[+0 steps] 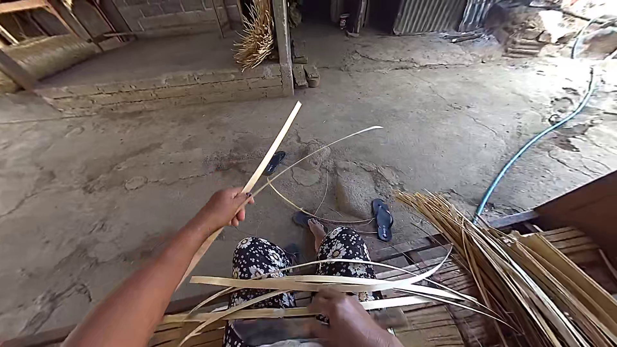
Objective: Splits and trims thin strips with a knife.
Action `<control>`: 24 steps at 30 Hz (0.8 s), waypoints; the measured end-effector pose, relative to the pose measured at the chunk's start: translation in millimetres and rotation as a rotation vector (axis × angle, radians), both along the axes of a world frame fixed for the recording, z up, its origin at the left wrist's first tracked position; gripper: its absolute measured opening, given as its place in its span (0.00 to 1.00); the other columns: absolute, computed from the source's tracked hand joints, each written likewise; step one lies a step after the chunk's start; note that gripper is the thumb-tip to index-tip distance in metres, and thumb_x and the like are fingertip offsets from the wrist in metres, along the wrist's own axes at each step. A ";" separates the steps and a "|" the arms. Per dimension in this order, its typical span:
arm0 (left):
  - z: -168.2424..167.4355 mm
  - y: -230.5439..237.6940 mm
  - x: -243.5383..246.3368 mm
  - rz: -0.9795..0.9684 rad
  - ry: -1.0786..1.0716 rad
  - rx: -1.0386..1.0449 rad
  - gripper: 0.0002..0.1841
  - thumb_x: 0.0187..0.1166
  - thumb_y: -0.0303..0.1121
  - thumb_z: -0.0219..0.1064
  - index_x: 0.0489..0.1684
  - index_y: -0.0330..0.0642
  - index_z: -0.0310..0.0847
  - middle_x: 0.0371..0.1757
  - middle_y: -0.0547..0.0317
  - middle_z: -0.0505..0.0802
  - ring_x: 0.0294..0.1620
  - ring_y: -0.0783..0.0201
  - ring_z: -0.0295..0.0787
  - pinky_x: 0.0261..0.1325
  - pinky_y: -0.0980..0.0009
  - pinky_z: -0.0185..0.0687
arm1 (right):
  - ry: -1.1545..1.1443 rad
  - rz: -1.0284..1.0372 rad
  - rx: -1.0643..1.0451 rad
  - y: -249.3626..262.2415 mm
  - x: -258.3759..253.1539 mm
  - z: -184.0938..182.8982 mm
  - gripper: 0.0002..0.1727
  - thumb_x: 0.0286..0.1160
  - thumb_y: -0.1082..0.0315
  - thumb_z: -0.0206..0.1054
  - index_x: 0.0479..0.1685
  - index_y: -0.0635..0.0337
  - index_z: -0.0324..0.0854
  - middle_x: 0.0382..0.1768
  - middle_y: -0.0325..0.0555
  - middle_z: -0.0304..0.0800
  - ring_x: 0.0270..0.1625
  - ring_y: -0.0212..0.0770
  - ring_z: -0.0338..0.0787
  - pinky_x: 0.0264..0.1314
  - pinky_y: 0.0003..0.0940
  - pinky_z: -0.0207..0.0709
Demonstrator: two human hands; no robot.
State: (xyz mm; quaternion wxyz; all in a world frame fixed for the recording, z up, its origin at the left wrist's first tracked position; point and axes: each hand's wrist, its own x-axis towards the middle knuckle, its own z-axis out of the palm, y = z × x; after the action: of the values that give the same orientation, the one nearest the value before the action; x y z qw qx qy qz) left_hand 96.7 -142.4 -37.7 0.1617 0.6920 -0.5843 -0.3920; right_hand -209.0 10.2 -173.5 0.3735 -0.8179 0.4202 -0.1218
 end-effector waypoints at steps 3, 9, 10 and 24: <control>-22.6 30.4 -7.8 0.004 0.070 0.020 0.21 0.96 0.42 0.45 0.62 0.39 0.81 0.22 0.62 0.85 0.19 0.70 0.82 0.28 0.73 0.83 | -0.382 -0.444 0.105 -37.7 -18.2 41.2 0.24 0.83 0.58 0.66 0.72 0.65 0.81 0.49 0.49 0.94 0.40 0.40 0.93 0.48 0.43 0.89; -66.9 72.0 -22.6 -0.021 0.184 0.001 0.17 0.95 0.39 0.50 0.54 0.40 0.84 0.20 0.65 0.86 0.17 0.72 0.82 0.24 0.75 0.81 | -0.772 -0.831 0.324 -119.4 -53.7 99.2 0.28 0.93 0.50 0.53 0.81 0.60 0.69 0.57 0.52 0.92 0.33 0.42 0.93 0.31 0.35 0.87; -71.7 76.4 -24.4 -0.021 0.201 -0.001 0.17 0.95 0.39 0.50 0.54 0.40 0.85 0.20 0.65 0.86 0.17 0.71 0.82 0.24 0.75 0.81 | -0.765 -0.816 0.376 -125.8 -52.8 101.5 0.26 0.92 0.51 0.55 0.78 0.60 0.72 0.54 0.51 0.92 0.32 0.41 0.93 0.30 0.34 0.86; -100.2 101.9 -6.6 0.032 0.119 -0.149 0.16 0.93 0.38 0.54 0.47 0.41 0.87 0.18 0.67 0.86 0.16 0.74 0.82 0.23 0.77 0.80 | -0.885 -0.718 0.621 -128.3 -49.3 96.6 0.16 0.91 0.62 0.58 0.48 0.67 0.85 0.29 0.50 0.94 0.23 0.37 0.91 0.26 0.29 0.86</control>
State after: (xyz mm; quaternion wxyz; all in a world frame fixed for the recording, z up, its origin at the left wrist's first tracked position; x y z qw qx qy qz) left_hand 90.0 -40.5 -138.0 0.2531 0.6630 -0.5899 -0.3852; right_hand -258.4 -118.1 -77.0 0.6667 -0.3530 0.4894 -0.4375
